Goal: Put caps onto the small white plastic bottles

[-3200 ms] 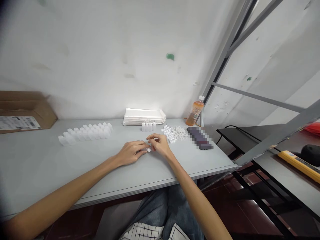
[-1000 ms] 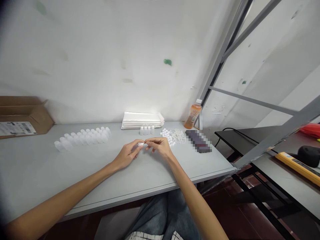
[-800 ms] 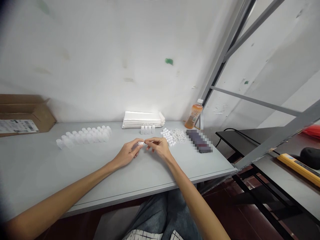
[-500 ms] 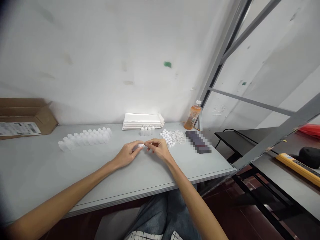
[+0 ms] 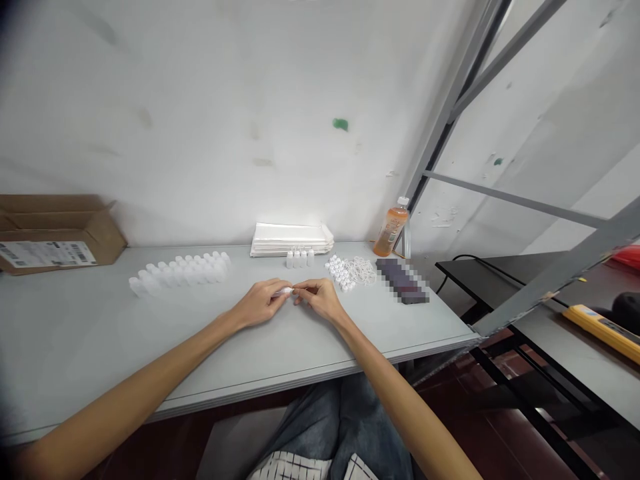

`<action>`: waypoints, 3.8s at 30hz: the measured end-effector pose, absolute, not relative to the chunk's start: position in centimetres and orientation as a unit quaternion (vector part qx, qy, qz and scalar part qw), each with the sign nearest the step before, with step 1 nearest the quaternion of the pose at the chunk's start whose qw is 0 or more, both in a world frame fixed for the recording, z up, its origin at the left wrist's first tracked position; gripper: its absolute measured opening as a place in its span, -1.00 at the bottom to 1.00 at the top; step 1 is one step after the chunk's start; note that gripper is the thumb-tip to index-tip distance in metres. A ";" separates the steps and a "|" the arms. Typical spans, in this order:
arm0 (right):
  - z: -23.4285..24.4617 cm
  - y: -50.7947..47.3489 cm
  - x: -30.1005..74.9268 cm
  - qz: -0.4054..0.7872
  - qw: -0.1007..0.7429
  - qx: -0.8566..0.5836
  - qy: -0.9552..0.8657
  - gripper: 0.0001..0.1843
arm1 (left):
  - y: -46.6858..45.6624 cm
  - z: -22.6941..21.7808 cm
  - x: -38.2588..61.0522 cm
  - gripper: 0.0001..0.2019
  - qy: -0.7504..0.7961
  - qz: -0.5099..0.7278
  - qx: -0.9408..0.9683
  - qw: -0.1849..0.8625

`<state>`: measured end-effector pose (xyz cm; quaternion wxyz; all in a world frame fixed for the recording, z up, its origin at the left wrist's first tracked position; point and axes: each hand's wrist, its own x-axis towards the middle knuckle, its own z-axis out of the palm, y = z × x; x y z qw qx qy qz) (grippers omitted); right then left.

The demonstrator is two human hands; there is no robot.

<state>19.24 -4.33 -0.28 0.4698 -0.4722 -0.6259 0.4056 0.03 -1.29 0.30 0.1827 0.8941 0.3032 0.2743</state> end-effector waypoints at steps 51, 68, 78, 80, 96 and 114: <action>-0.9 -6.4 20.9 0.049 0.324 -0.595 -0.734 -0.59 | 6.7 -0.3 1.5 -0.86 0.504 0.477 0.653 0.305; -0.9 -6.4 20.9 0.044 0.319 -0.599 -0.733 -0.58 | 7.1 -0.6 2.3 -0.77 0.474 0.472 0.664 0.334; -0.9 -6.3 20.9 0.049 0.320 -0.602 -0.730 -0.59 | 7.2 -1.1 2.4 -0.71 0.472 0.467 0.661 0.351; -1.0 -6.3 20.9 0.048 0.319 -0.602 -0.731 -0.60 | 7.3 -1.1 2.5 -0.70 0.467 0.467 0.659 0.359; -0.5 -6.5 20.9 0.056 0.308 -0.606 -0.731 -0.62 | 7.4 -1.6 2.6 -0.85 0.465 0.469 0.663 0.352; -0.9 -6.2 21.1 0.060 0.326 -0.594 -0.733 -0.61 | 6.1 -1.0 2.0 -0.41 0.473 0.439 0.695 0.317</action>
